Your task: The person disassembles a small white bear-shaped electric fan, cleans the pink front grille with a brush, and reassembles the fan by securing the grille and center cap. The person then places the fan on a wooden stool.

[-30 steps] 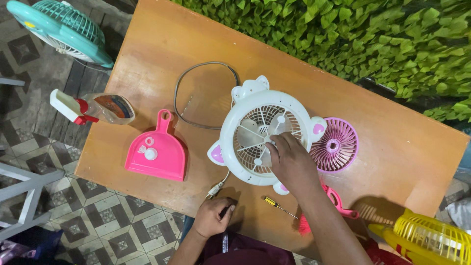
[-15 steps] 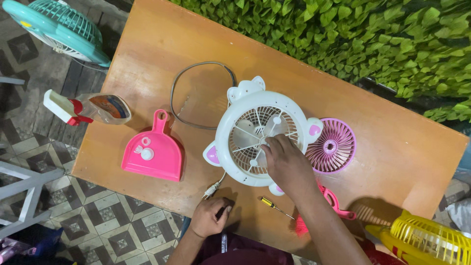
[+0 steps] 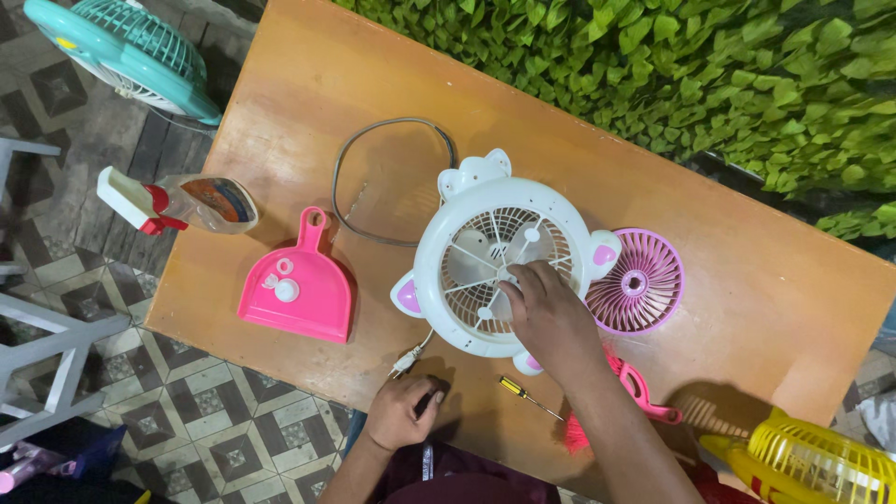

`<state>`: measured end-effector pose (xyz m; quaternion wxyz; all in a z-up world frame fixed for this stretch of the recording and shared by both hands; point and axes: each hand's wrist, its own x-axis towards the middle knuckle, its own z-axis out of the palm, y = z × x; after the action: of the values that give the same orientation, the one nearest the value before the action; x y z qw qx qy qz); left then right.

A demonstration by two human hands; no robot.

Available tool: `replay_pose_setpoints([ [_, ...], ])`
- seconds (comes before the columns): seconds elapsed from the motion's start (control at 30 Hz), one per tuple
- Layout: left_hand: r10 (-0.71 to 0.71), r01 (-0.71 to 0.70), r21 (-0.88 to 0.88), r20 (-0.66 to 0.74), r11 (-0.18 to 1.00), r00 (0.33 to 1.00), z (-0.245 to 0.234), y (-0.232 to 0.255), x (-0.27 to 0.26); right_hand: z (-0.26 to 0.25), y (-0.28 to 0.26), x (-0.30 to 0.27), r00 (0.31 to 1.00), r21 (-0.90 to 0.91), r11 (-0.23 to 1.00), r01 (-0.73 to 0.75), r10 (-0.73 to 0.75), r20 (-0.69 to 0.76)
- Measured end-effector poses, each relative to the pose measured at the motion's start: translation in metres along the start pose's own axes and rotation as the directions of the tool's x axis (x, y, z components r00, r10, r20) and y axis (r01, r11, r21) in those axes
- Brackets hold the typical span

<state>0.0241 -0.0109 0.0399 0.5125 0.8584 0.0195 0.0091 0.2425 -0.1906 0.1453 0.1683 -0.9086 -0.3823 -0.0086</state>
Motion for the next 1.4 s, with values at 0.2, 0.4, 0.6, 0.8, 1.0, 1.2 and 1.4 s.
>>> replay_pose_setpoints([
  [0.2,-0.237,0.235,-0.061,-0.032,0.970,0.971,-0.005,0.035,0.015,0.002,-0.006,-0.004,0.964,0.256,0.932,-0.256,0.267,-0.008],
  [0.4,0.059,0.010,0.256,-0.262,0.967,0.963,-0.014,0.104,0.077,-0.011,-0.011,-0.041,0.901,0.369,0.861,-0.351,0.417,-0.116],
  [0.6,-0.015,0.046,0.371,-0.086,0.927,0.996,0.006,0.130,0.112,-0.009,-0.039,-0.131,0.715,0.446,0.636,-0.630,0.698,0.015],
  [0.8,-0.012,0.062,0.535,-0.096,0.842,0.995,0.032,0.125,0.099,0.024,-0.038,-0.178,0.847,0.269,0.804,-0.530,0.518,0.119],
  [1.0,-0.024,0.009,0.610,0.016,0.793,1.000,0.032,0.102,0.086,0.069,-0.031,-0.189,0.856,0.139,0.856,-0.498,0.459,0.238],
  [1.2,0.090,-0.111,0.583,0.065,0.805,0.994,0.019,0.089,0.070,0.061,-0.036,-0.193,0.899,0.116,0.906,-0.408,0.376,0.226],
  [1.4,-0.015,-0.098,0.499,0.218,0.861,0.976,-0.022,0.090,0.073,-0.018,-0.046,-0.192,0.651,0.264,0.617,-0.742,0.756,0.062],
])
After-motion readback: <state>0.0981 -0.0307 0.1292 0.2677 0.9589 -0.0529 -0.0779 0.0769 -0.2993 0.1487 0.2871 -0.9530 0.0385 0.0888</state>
